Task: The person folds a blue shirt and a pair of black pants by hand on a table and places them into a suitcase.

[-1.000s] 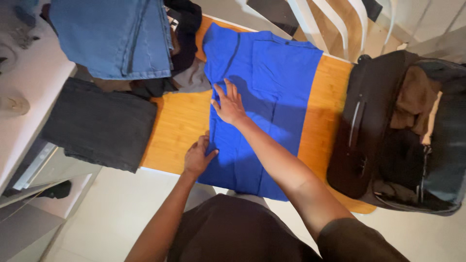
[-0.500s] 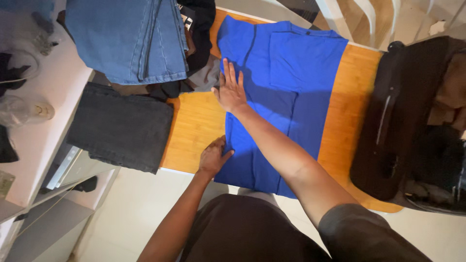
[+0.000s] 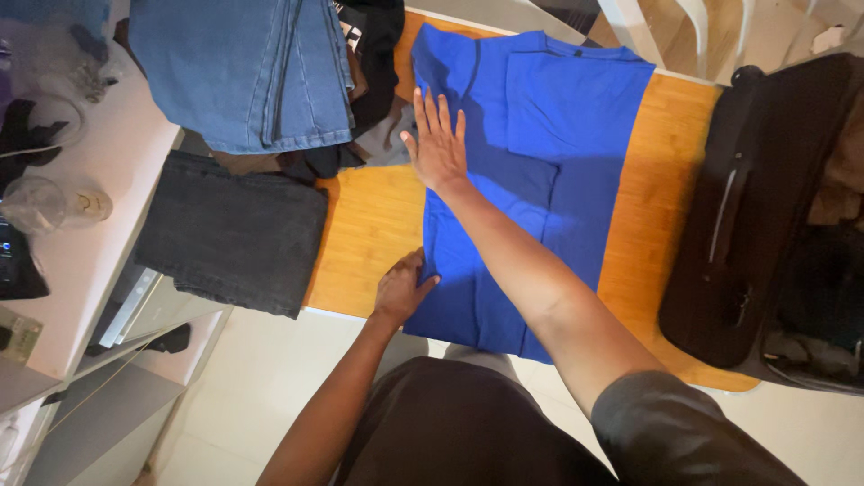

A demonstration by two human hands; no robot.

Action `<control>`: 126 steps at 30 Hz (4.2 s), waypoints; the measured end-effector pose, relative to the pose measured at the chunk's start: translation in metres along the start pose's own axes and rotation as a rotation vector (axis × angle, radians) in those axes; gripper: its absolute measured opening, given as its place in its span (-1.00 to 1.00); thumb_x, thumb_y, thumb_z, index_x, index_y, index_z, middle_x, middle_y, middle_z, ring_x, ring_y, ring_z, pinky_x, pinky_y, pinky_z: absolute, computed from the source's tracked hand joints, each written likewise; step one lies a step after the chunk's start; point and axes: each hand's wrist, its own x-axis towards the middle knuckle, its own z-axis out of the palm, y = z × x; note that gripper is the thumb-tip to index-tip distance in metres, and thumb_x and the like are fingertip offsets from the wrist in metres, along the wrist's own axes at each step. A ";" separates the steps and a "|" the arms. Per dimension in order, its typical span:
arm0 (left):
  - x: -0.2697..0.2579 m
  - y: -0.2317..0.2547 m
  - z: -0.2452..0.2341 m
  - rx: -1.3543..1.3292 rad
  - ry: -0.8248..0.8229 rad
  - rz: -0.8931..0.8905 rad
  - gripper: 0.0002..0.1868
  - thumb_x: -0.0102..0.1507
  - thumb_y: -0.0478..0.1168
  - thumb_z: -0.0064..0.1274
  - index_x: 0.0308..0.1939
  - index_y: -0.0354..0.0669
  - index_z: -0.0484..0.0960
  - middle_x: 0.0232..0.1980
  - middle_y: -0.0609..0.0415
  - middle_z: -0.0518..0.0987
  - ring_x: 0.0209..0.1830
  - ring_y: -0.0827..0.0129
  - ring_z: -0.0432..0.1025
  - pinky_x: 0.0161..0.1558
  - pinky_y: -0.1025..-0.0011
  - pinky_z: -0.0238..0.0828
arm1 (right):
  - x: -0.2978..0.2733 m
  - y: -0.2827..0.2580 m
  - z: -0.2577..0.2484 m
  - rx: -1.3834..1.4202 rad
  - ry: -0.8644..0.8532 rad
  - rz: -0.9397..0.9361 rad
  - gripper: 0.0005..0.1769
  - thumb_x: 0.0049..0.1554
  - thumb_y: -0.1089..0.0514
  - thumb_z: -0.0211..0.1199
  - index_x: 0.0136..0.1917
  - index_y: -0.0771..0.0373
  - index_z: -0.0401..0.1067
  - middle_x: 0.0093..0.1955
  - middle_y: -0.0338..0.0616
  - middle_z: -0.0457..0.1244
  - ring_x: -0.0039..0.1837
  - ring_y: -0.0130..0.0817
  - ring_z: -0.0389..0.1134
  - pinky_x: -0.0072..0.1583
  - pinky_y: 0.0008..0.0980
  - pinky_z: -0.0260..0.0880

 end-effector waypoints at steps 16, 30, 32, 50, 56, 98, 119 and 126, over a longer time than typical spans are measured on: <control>-0.020 -0.006 -0.006 0.154 -0.326 -0.263 -0.39 0.29 0.27 0.16 0.16 -0.13 0.58 0.19 -0.06 0.61 0.25 0.10 0.48 0.27 0.18 0.40 | 0.015 0.039 0.016 0.876 0.341 0.462 -0.66 0.12 0.11 0.42 0.15 0.26 0.63 -0.14 0.03 0.48 -0.14 -0.11 0.40 -0.01 -0.26 0.45; -0.052 0.019 -0.012 -0.107 -0.135 -0.042 -0.36 0.16 0.02 0.26 0.24 -0.20 0.53 0.25 -0.21 0.55 0.14 -0.12 0.50 0.11 0.10 0.42 | 0.022 0.095 0.023 0.981 0.030 0.423 -0.79 0.05 0.19 0.18 -0.25 0.37 0.55 -0.36 -0.16 0.31 -0.25 -0.45 0.25 -0.19 -0.25 0.22; -0.053 0.025 -0.006 -0.095 -0.136 -0.101 -0.32 0.18 0.04 0.22 0.28 -0.24 0.46 0.11 -0.25 0.61 0.07 -0.16 0.53 0.09 0.07 0.44 | 0.022 0.103 0.013 1.033 0.037 0.414 -0.84 0.04 0.20 0.22 -0.27 0.33 0.52 -0.34 -0.21 0.28 -0.24 -0.47 0.22 -0.19 -0.27 0.20; -0.064 0.094 0.037 0.097 -0.074 0.115 -0.25 0.28 -0.13 0.01 0.55 -0.01 0.14 0.37 -0.30 0.43 0.14 -0.27 0.45 0.13 -0.01 0.41 | -0.029 0.184 -0.063 0.899 0.136 0.456 -0.56 0.13 -0.15 0.37 -0.19 0.31 0.60 -0.37 -0.20 0.36 -0.28 -0.49 0.31 -0.21 -0.31 0.29; -0.071 0.106 0.046 0.257 -0.106 -0.053 -0.25 0.30 -0.04 0.02 0.56 0.06 0.16 0.11 -0.23 0.58 -0.10 -0.20 0.55 0.00 -0.03 0.48 | -0.035 0.219 -0.073 0.915 0.292 0.277 -0.64 0.23 -0.01 0.34 0.05 0.37 0.55 -0.17 -0.23 0.39 -0.11 -0.46 0.34 -0.07 -0.36 0.33; -0.094 0.124 0.122 0.502 -0.347 0.007 -0.07 0.27 -0.09 0.08 0.63 0.12 -0.10 -0.23 -0.12 0.63 -0.30 -0.04 0.59 -0.19 0.06 0.58 | -0.059 0.311 -0.094 1.057 0.313 0.497 -0.56 0.28 0.19 0.22 0.42 0.22 0.41 -0.04 -0.29 0.38 -0.05 -0.57 0.32 0.02 -0.49 0.36; -0.096 0.133 0.155 0.394 -0.412 -0.034 0.04 0.19 -0.40 0.00 0.65 -0.07 -0.26 0.10 -0.28 0.52 -0.11 -0.17 0.56 -0.09 -0.05 0.53 | -0.066 0.369 -0.062 1.026 0.399 0.507 -0.49 0.27 0.12 0.25 0.42 0.38 0.35 0.36 -0.04 0.35 0.32 -0.38 0.38 0.33 -0.45 0.34; -0.103 0.141 0.177 0.241 -0.197 0.100 -0.01 0.18 -0.41 0.02 0.60 -0.24 -0.19 0.15 -0.38 0.45 -0.32 -0.18 0.55 -0.27 -0.02 0.52 | -0.067 0.371 -0.052 1.058 0.388 0.501 -0.48 0.27 0.09 0.25 0.41 0.40 0.36 0.33 -0.02 0.38 0.30 -0.36 0.40 0.33 -0.44 0.36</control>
